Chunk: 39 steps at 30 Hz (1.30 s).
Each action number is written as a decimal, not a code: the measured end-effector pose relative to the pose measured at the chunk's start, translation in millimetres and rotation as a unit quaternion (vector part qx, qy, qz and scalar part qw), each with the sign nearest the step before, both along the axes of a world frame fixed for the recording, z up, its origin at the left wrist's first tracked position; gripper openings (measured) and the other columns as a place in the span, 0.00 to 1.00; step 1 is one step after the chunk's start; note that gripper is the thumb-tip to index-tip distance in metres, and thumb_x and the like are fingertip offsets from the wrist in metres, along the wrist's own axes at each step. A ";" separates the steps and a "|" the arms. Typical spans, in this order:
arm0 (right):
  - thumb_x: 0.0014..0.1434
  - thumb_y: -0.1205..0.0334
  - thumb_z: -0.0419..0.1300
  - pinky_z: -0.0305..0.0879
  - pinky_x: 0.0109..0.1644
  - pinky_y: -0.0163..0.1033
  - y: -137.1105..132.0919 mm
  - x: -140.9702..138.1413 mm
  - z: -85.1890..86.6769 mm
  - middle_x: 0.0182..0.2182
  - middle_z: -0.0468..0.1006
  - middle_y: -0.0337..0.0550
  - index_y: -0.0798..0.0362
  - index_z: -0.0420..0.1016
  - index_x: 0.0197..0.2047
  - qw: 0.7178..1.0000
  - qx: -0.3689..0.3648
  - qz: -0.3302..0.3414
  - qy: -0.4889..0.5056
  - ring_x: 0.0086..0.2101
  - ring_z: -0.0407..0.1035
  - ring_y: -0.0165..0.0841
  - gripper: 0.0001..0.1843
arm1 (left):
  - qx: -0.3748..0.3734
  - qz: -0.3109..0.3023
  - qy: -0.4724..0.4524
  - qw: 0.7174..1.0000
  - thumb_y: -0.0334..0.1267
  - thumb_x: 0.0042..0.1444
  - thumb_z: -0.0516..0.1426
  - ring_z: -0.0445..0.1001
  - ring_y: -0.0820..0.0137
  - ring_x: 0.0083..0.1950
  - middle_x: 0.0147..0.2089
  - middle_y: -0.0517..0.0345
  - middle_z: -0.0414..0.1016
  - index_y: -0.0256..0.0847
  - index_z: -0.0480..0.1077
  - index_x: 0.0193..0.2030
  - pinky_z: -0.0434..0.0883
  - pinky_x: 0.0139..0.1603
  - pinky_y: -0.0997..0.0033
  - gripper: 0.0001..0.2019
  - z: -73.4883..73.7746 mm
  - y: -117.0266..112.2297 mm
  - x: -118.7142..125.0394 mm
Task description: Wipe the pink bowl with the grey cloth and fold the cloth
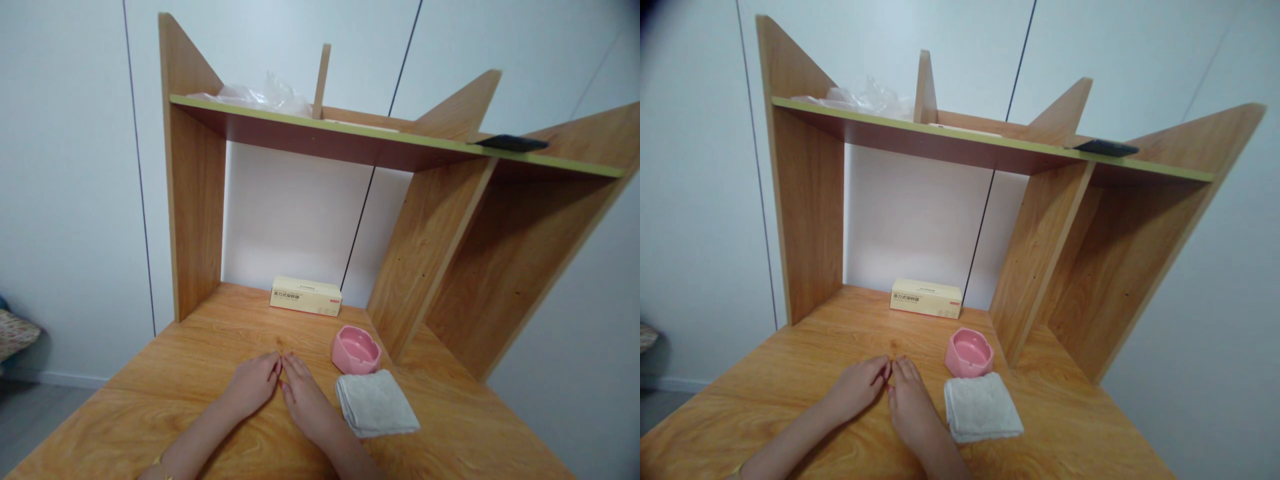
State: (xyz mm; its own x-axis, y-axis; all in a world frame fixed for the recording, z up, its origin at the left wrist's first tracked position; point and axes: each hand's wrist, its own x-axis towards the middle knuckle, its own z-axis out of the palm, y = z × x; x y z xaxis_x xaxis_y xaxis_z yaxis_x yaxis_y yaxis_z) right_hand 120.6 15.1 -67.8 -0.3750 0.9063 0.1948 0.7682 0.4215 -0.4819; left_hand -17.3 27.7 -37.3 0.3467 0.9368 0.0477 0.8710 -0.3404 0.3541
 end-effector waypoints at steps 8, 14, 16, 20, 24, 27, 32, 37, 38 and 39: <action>0.58 0.67 0.44 0.46 0.62 0.43 1.3 0.6 -2.6 0.58 0.59 0.51 0.62 0.57 0.59 1.000 0.008 0.002 0.007 0.59 0.49 0.35 0.26 | 0.004 0.006 0.005 1.000 0.29 0.57 0.45 0.73 0.66 0.40 0.37 0.53 0.75 0.40 0.66 0.37 0.63 0.38 0.72 0.10 -0.1 -0.3 0.0; 0.57 0.67 0.44 0.46 0.62 0.44 1.8 0.3 -4.0 0.58 0.59 0.49 0.60 0.57 0.59 1.000 0.011 -0.004 0.011 0.59 0.49 0.34 0.26 | 0.001 0.002 0.002 1.000 0.29 0.57 0.45 0.72 0.66 0.40 0.37 0.53 0.75 0.40 0.66 0.37 0.63 0.38 0.71 0.10 0.2 -0.1 -0.4; 0.57 0.67 0.44 0.46 0.62 0.44 1.9 0.4 -4.4 0.58 0.59 0.49 0.60 0.57 0.59 1.000 0.013 -0.002 0.011 0.59 0.49 0.34 0.26 | 0.003 0.000 0.004 1.000 0.29 0.57 0.45 0.72 0.66 0.40 0.37 0.53 0.75 0.40 0.65 0.37 0.63 0.38 0.72 0.10 0.8 -0.5 -0.3; 0.57 0.67 0.44 0.45 0.63 0.43 1.6 0.6 -3.5 0.58 0.59 0.50 0.62 0.57 0.59 1.000 0.006 0.002 0.005 0.59 0.48 0.34 0.26 | 0.008 -0.003 0.005 1.000 0.29 0.57 0.45 0.72 0.66 0.39 0.37 0.54 0.75 0.40 0.65 0.37 0.63 0.38 0.72 0.09 1.5 -1.1 -0.1; 0.57 0.67 0.44 0.46 0.62 0.44 1.0 0.3 -2.5 0.58 0.59 0.50 0.61 0.57 0.59 1.000 0.005 -0.001 0.011 0.59 0.49 0.35 0.26 | 0.002 -0.003 -0.001 1.000 0.29 0.57 0.45 0.72 0.66 0.40 0.37 0.54 0.74 0.40 0.65 0.37 0.63 0.38 0.72 0.09 0.4 -0.3 -0.4; 0.57 0.68 0.44 0.46 0.62 0.44 0.5 0.1 -3.0 0.58 0.58 0.51 0.61 0.57 0.59 1.000 0.008 0.002 0.013 0.59 0.49 0.35 0.26 | -0.007 -0.003 -0.005 1.000 0.28 0.56 0.45 0.72 0.67 0.40 0.38 0.54 0.74 0.40 0.65 0.37 0.63 0.38 0.72 0.09 -1.0 1.7 -1.1; 0.56 0.69 0.44 0.46 0.62 0.45 1.2 0.7 -2.1 0.59 0.58 0.51 0.60 0.55 0.60 1.000 0.017 0.012 0.022 0.59 0.48 0.36 0.27 | -0.011 0.031 -0.035 0.999 0.28 0.55 0.45 0.72 0.68 0.42 0.41 0.53 0.74 0.40 0.64 0.38 0.63 0.40 0.73 0.10 1.6 5.8 2.7; 0.57 0.70 0.44 0.44 0.62 0.43 3.0 0.7 2.9 0.59 0.58 0.48 0.57 0.55 0.60 0.995 0.048 0.072 0.045 0.58 0.49 0.35 0.27 | 0.018 0.056 -0.098 0.993 0.32 0.56 0.45 0.70 0.66 0.46 0.45 0.51 0.73 0.38 0.63 0.43 0.63 0.46 0.70 0.11 16.5 10.0 24.0; 0.57 0.70 0.44 0.43 0.62 0.43 3.2 0.4 2.9 0.59 0.58 0.48 0.57 0.55 0.60 0.995 0.051 0.077 0.045 0.59 0.48 0.35 0.26 | 0.019 0.050 -0.111 0.992 0.33 0.57 0.44 0.70 0.66 0.47 0.45 0.50 0.73 0.38 0.63 0.45 0.62 0.47 0.70 0.12 20.1 11.8 30.8; 0.57 0.70 0.44 0.43 0.62 0.42 3.3 0.1 2.5 0.59 0.58 0.48 0.57 0.56 0.59 0.995 0.051 0.076 0.045 0.59 0.48 0.35 0.26 | 0.012 0.043 -0.122 0.992 0.36 0.58 0.43 0.71 0.65 0.47 0.45 0.48 0.73 0.37 0.62 0.48 0.63 0.46 0.69 0.14 23.5 14.2 38.5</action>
